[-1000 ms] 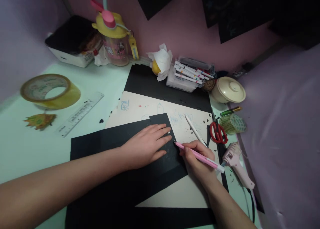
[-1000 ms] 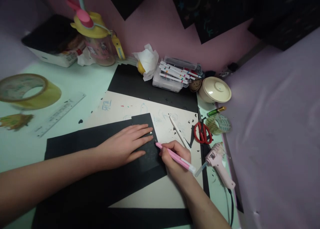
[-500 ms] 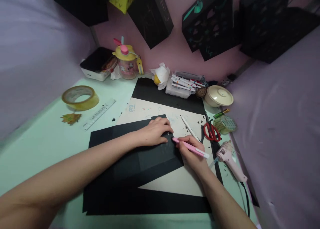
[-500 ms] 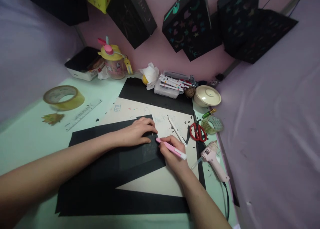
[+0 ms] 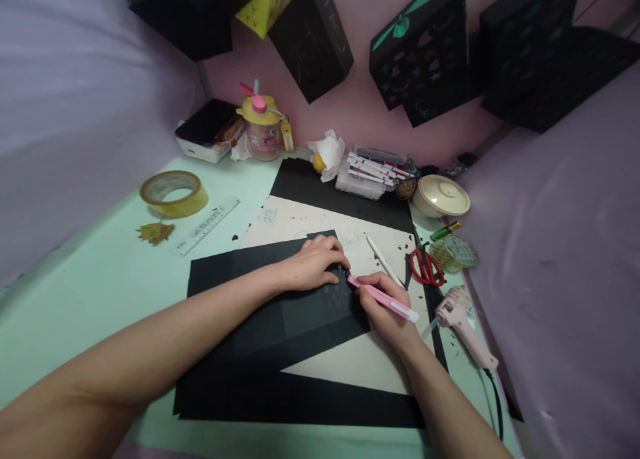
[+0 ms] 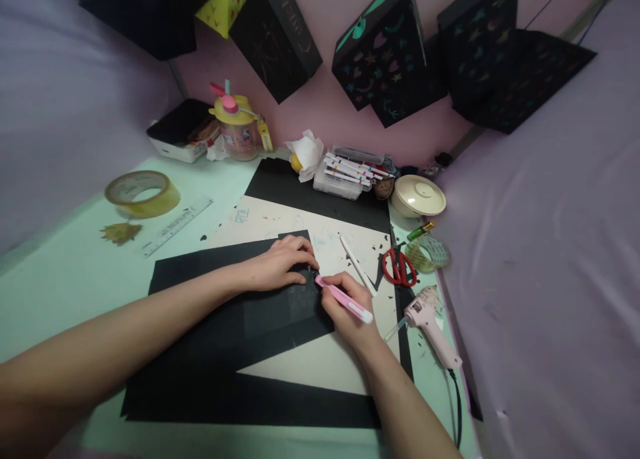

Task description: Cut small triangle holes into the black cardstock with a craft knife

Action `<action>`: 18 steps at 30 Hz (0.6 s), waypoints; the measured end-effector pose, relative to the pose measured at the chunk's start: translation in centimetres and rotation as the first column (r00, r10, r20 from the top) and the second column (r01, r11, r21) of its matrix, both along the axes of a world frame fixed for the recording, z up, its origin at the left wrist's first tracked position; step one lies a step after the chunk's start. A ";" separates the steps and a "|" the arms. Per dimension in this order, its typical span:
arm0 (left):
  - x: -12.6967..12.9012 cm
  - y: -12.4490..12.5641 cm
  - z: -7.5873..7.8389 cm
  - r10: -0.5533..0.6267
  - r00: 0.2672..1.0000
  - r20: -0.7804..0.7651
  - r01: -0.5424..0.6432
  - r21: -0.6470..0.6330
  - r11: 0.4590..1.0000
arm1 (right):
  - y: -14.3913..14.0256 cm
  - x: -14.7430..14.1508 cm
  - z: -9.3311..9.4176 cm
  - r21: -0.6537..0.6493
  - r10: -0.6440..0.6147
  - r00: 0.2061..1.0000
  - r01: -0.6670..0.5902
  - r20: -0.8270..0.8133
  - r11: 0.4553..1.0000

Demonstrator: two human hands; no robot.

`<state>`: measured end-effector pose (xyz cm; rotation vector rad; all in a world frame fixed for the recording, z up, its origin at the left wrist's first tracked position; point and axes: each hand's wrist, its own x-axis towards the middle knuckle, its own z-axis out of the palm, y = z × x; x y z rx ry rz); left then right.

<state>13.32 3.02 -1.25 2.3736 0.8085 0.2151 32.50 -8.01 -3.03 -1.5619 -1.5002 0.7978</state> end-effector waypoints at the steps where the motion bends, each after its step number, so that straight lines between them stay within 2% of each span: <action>1: 0.0 0.0 0.0 -0.002 1.000 0.001 0.002 0.000 1.000 | 0.0 0.0 0.0 -0.002 0.002 1.000 -0.002 0.003 1.000; 9: 0.0 -0.1 -0.1 -0.006 1.000 0.004 0.006 0.008 1.000 | 0.1 -0.1 0.5 -0.075 -0.031 0.998 0.026 -0.062 0.997; 18: -0.1 -0.2 -0.1 -0.004 1.000 0.012 0.004 0.015 1.000 | -0.1 0.0 0.1 -0.056 0.010 1.000 -0.011 -0.020 0.998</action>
